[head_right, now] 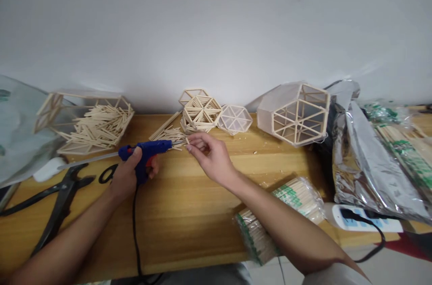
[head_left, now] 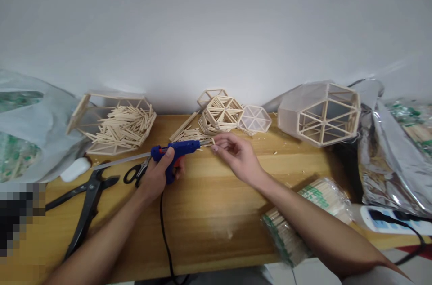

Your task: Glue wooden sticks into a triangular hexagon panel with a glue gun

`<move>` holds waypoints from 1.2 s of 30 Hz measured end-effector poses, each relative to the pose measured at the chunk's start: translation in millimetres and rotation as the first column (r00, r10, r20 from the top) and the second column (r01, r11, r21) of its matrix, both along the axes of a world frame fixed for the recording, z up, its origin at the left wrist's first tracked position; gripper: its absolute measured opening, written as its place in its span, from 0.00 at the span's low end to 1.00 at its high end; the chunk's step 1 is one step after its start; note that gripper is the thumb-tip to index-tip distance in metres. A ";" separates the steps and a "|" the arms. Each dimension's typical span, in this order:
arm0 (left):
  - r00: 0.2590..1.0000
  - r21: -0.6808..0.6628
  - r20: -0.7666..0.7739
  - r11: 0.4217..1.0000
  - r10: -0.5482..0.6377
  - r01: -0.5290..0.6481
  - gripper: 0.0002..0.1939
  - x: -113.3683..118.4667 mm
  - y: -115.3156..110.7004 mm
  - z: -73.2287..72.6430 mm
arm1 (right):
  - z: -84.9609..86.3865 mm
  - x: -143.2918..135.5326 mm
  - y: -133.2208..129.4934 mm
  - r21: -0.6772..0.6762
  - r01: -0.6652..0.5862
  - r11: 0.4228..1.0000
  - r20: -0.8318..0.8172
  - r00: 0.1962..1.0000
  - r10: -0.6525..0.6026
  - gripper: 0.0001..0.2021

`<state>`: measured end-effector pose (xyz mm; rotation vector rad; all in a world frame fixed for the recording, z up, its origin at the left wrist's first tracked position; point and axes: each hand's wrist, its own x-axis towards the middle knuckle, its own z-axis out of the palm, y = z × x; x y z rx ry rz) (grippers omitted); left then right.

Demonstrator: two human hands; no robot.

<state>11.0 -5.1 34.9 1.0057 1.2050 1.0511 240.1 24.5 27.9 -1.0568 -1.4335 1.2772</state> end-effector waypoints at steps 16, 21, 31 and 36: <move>0.997 -0.010 -0.063 0.999 0.041 -0.042 0.35 -2.6 -2.6 -7.3 | 3.1 -0.8 -2.2 0.011 -0.030 1.000 -0.014 0.999 0.030 0.13; 0.999 0.021 -0.053 1.000 0.014 -0.013 0.35 -1.7 -1.8 -3.3 | 2.5 -1.4 -2.0 -0.005 -0.032 0.999 -0.060 0.998 0.032 0.19; 0.997 0.022 -0.039 0.998 0.064 -0.063 0.30 -0.6 0.6 -3.9 | -1.0 -0.3 -0.7 0.009 -0.039 0.999 0.002 0.999 0.039 0.15; 0.989 0.019 -0.125 0.997 0.077 -0.075 0.32 -4.0 1.5 -12.3 | -1.2 -0.9 -1.3 0.008 -0.036 0.999 0.004 0.999 0.036 0.16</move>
